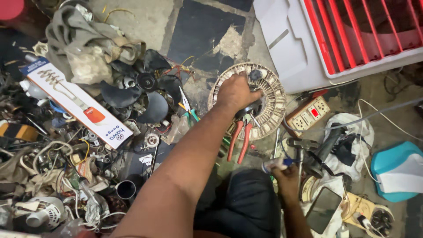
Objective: The person sits on the floor and uses pliers and a hammer to work on a small electric motor. They repeatedly adjust and tap the motor housing while holding it in place on a woven mat.
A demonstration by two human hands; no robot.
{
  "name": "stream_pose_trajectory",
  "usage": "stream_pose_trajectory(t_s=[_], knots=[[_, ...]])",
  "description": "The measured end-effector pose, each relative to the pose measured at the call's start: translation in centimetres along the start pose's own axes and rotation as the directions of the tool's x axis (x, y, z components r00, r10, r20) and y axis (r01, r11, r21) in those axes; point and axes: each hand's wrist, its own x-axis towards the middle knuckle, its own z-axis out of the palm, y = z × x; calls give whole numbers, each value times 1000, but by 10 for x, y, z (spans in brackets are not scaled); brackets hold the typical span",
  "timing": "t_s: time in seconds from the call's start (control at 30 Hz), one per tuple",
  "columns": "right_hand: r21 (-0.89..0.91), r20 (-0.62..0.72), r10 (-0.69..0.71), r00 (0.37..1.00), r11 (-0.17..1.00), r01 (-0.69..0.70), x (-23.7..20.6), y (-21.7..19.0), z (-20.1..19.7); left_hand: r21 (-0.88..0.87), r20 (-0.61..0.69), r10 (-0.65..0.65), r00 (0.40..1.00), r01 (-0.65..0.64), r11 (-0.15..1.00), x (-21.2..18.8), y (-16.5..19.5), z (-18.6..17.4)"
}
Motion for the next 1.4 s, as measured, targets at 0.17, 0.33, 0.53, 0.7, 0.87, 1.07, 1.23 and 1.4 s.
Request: stream_pose_trajectory(t_s=[0.17,0.33,0.53,0.7,0.87,1.07,1.23,1.4], knots=[[-213,-132,-118,984,973,88,23,20,18,32,-45,25,999,-24,999,3,1,4],[-687,-51,-318,947,699,198,25,18,8,-5,-9,-44,999,44,999,5,2,2],[-649,-167,-629,760,650,395,13,-57,28,-286,-3,-122,993,116,951,16,-8,-8],[-511,335,-639,693,494,703,53,-129,144,-172,-75,-89,993,75,982,24,-20,-3],[-210,297,-383,874,867,451,77,-160,171,-238,-91,-74,993,51,970,26,-28,-1],[-341,438,-308,844,812,473,92,-162,160,-187,-7,-20,1000,19,982,17,-18,3],[-380,427,-345,836,771,512,93,-156,160,-180,-57,52,997,-61,982,7,-13,2],[-440,363,-385,849,732,520,85,-148,157,-285,43,-94,995,102,953,5,-7,-3]])
